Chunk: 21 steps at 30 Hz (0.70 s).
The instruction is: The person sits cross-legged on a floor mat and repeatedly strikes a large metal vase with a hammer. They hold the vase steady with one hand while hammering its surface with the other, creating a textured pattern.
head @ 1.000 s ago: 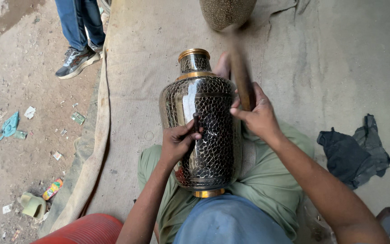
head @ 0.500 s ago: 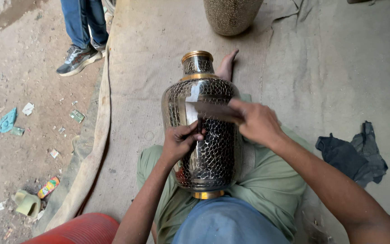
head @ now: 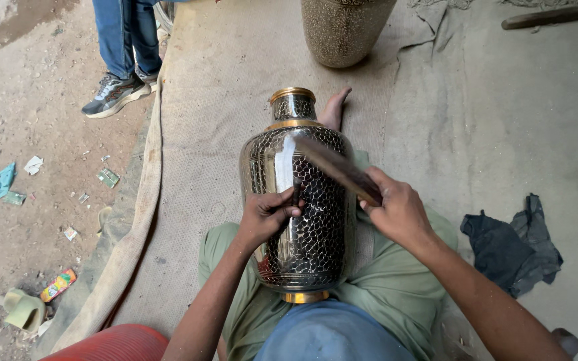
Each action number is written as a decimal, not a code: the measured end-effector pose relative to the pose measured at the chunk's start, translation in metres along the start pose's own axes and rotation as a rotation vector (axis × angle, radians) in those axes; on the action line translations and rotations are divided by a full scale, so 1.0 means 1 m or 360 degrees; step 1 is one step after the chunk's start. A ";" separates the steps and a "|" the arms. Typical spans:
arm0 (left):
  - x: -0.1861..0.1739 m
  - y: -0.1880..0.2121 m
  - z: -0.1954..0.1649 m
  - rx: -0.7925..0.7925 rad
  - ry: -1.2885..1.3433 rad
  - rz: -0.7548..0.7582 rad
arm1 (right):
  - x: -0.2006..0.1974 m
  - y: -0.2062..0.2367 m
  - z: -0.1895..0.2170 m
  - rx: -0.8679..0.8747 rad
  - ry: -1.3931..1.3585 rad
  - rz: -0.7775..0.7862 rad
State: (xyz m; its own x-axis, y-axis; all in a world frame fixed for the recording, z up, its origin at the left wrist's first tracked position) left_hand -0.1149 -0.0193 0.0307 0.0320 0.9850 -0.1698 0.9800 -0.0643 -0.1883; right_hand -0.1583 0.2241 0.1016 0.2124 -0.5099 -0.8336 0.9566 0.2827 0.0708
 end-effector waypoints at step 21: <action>0.003 0.014 0.001 -0.0055 -0.0140 -0.0500 | 0.003 -0.069 0.030 -0.0161 -0.0322 0.0177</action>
State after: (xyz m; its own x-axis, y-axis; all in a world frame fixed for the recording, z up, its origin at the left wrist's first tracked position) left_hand -0.1012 -0.0178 0.0264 -0.2883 0.9382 -0.1916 0.9455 0.2473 -0.2120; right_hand -0.2179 0.1791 0.1108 0.3604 -0.6207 -0.6963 0.9025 0.4207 0.0921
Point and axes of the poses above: each hand's wrist, its own y-axis away from the middle knuckle, its own x-axis out of the palm, z = x × y, the point moved 6 cm from there along -y, towards the middle knuckle, and after that the axes turned 2 degrees about -y, right-handed, at the moved point
